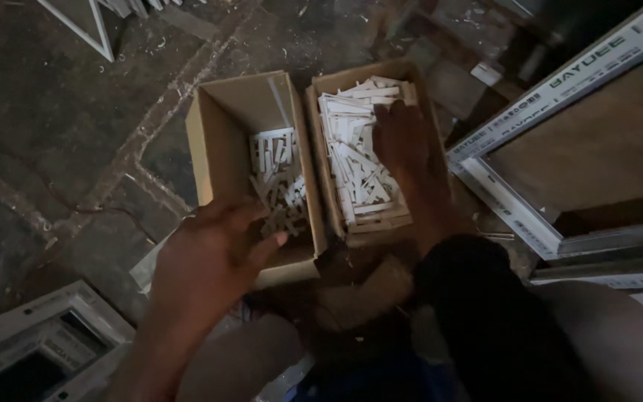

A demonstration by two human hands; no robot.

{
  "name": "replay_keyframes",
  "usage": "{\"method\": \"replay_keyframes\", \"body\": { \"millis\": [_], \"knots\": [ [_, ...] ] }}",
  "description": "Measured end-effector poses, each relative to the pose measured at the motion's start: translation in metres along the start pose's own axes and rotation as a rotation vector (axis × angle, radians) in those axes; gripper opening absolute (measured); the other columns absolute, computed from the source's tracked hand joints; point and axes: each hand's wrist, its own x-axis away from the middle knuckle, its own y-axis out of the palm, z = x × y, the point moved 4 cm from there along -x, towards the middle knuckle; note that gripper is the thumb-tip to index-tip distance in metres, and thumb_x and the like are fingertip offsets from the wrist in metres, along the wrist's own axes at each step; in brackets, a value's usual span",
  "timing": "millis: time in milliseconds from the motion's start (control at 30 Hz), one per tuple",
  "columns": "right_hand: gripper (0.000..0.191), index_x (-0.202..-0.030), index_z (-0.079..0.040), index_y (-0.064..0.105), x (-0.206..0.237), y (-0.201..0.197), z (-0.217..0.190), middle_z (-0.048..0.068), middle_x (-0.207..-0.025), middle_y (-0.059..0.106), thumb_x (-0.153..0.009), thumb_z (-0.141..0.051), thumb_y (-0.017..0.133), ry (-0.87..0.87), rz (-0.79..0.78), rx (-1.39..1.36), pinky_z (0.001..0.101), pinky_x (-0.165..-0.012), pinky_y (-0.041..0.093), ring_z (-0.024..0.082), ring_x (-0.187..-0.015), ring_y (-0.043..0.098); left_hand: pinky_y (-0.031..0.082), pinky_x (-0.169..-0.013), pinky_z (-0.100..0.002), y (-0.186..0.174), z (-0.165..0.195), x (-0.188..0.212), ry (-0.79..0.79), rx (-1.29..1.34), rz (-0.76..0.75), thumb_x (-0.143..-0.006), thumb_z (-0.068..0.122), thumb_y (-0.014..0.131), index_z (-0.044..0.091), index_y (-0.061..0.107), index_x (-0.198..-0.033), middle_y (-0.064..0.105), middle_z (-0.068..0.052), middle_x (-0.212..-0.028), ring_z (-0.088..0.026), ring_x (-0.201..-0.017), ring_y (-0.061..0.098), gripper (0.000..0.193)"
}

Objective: The person sorts small white plastic pieces by hand, picking them from one cardboard box and placing them into another. The person handles the pieces one at a time, inspecting them briefly before transferring them.

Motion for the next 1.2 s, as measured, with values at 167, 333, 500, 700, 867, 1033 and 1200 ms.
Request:
{"method": "replay_keyframes", "body": {
  "millis": [167,333,500,700,867,1033,1200],
  "knots": [
    [0.024,-0.101,-0.006,0.072,-0.008,-0.005,-0.007,0.016,-0.108,0.067,-0.085,-0.023,0.07,-0.037,-0.016,0.017,0.049,-0.089,0.051,0.036,-0.103,0.062,0.057,-0.081,-0.043,-0.001,0.0,-0.001,0.051,0.017,0.012,-0.079,0.035,0.082,0.012,0.077,-0.11,0.073,-0.008,-0.115,-0.032,-0.099,0.072,0.039],
    [0.017,-0.091,-0.005,0.074,-0.004,-0.004,0.012,0.018,-0.101,0.073,-0.093,-0.022,0.071,-0.067,-0.241,-0.022,0.0498,-0.097,0.052,0.036,-0.101,0.068,0.056,-0.082,-0.043,-0.003,-0.002,0.003,0.054,0.039,0.017,-0.08,0.035,0.082,0.01,0.076,-0.108,0.073,-0.008,-0.117,-0.032,-0.099,0.072,0.038],
    [0.021,-0.105,-0.002,0.069,0.007,0.013,0.046,0.019,-0.099,0.068,-0.084,-0.007,0.069,0.074,0.205,-0.598,0.0442,-0.077,0.053,0.033,-0.087,0.067,0.056,-0.079,-0.044,-0.013,0.0,0.01,0.044,0.033,0.04,-0.078,0.035,0.082,0.01,0.077,-0.107,0.072,-0.008,-0.116,-0.033,-0.096,0.071,0.039],
    [0.034,-0.12,-0.002,0.065,0.017,0.048,0.063,0.009,-0.084,0.065,-0.088,-0.004,0.054,0.513,0.037,-1.288,0.0378,-0.06,0.052,0.024,-0.068,0.063,0.056,-0.08,-0.043,-0.018,-0.002,0.013,-0.057,0.06,-0.072,-0.082,0.037,0.078,0.014,0.076,-0.113,0.072,-0.005,-0.113,-0.031,-0.095,0.072,0.038],
    [0.037,-0.132,-0.007,0.061,0.019,0.029,0.032,0.009,-0.093,0.063,-0.097,-0.017,0.059,0.601,-0.193,-1.025,0.0387,-0.057,0.046,0.023,-0.074,0.058,0.056,-0.08,-0.045,-0.022,0.001,0.012,0.069,0.033,0.019,-0.085,0.031,0.076,0.01,0.076,-0.108,0.072,-0.009,-0.115,-0.034,-0.099,0.07,0.032],
    [0.041,-0.129,-0.011,0.07,0.015,0.004,-0.009,0.022,-0.106,0.069,-0.091,-0.027,0.072,-0.046,-0.008,-0.34,0.0468,-0.074,0.056,0.038,-0.091,0.068,0.056,-0.08,-0.045,-0.018,-0.004,0.01,0.033,0.059,-0.05,-0.083,0.032,0.077,0.01,0.075,-0.109,0.071,-0.008,-0.115,-0.032,-0.097,0.07,0.035],
    [0.031,-0.113,-0.006,0.076,0.009,0.019,0.004,0.015,-0.105,0.072,-0.097,-0.033,0.073,0.291,0.041,-0.675,0.0413,-0.079,0.055,0.032,-0.092,0.066,0.056,-0.08,-0.045,-0.017,-0.004,0.009,0.083,0.058,-0.016,-0.083,0.033,0.077,0.01,0.076,-0.107,0.072,-0.008,-0.113,-0.033,-0.098,0.071,0.033]
  ]
}}
